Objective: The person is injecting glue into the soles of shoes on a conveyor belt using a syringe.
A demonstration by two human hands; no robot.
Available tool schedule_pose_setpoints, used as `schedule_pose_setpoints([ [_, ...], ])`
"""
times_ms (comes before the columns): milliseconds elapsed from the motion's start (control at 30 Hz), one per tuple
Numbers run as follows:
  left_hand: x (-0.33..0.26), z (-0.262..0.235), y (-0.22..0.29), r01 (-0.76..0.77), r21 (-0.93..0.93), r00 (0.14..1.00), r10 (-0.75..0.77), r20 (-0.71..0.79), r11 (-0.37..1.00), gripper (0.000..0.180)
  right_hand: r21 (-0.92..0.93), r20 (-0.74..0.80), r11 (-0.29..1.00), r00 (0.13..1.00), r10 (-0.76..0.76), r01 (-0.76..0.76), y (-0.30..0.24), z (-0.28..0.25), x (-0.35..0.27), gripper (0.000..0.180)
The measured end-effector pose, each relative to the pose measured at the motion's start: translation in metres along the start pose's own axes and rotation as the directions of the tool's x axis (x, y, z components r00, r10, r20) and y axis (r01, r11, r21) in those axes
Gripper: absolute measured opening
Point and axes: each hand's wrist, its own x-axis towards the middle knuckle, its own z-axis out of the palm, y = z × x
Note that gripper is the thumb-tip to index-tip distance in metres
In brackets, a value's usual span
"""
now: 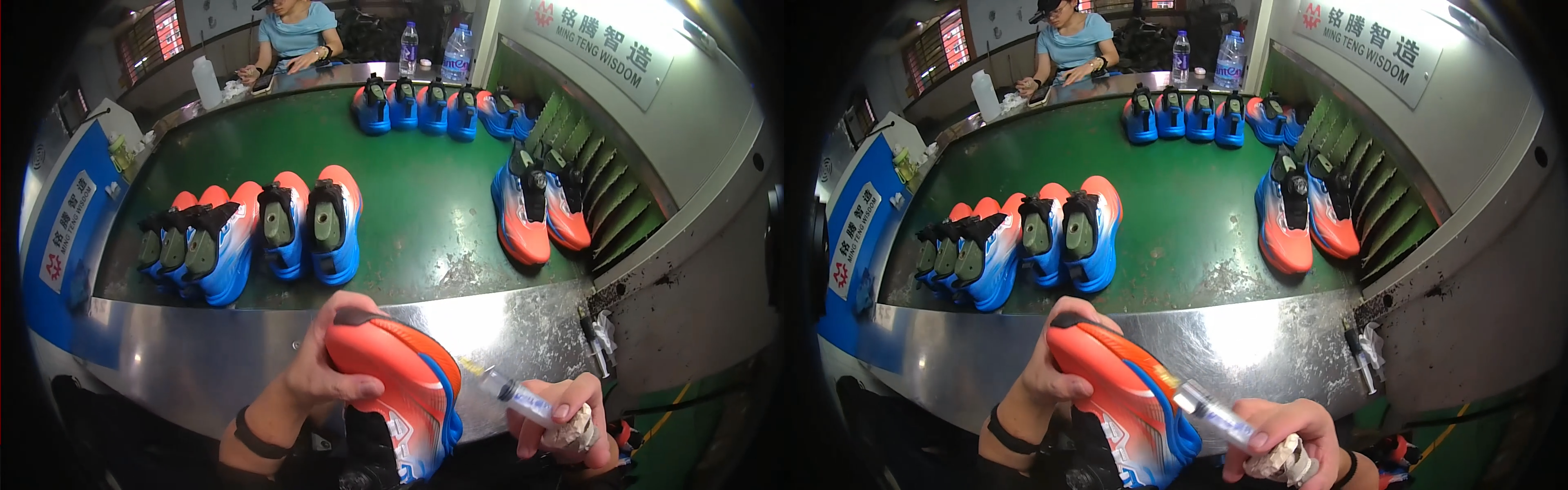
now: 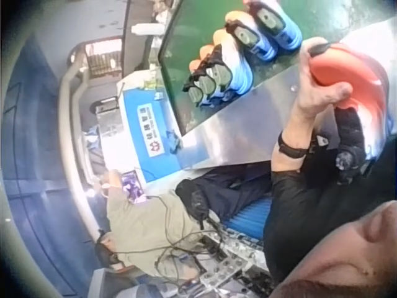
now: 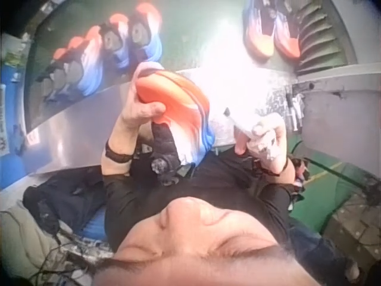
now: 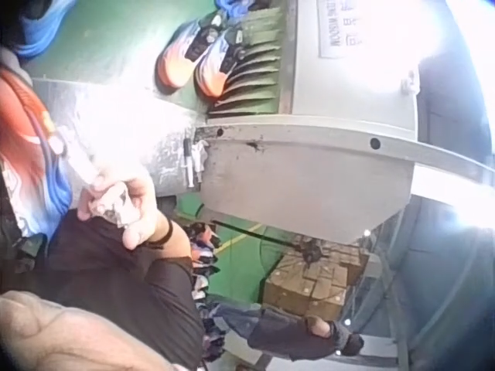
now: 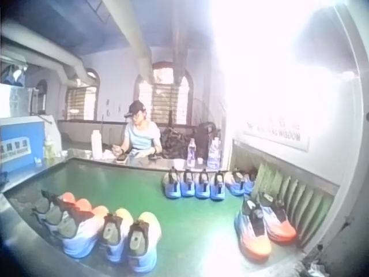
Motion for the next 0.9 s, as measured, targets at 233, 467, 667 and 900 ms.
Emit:
schedule_pose_setpoints([
  [233, -0.009, -0.005, 0.009, -0.093, 0.078, 0.985, 0.08, 0.155, 0.993, 0.072, 0.163, 0.177, 0.987, 0.984, -0.026, -0.003, 0.009, 0.018, 0.04, 0.05],
  [467, -0.011, -0.005, 0.011, -0.159, 0.13, 0.963, 0.124, 0.24, 0.979, 0.072, 0.127, 0.197, 0.992, 0.98, -0.041, 0.016, 0.004, 0.028, 0.046, 0.049],
  [667, -0.011, -0.002, 0.012, -0.193, 0.147, 0.956, 0.153, 0.249, 0.97, 0.071, 0.056, 0.159, 0.983, 0.973, 0.166, -0.177, -0.006, 0.026, 0.044, 0.052],
  [900, -0.011, -0.005, 0.013, -0.156, 0.164, 0.97, 0.119, 0.211, 0.974, 0.07, 0.068, 0.09, 0.979, 0.978, 0.188, -0.194, -0.008, 0.025, 0.038, 0.053],
])
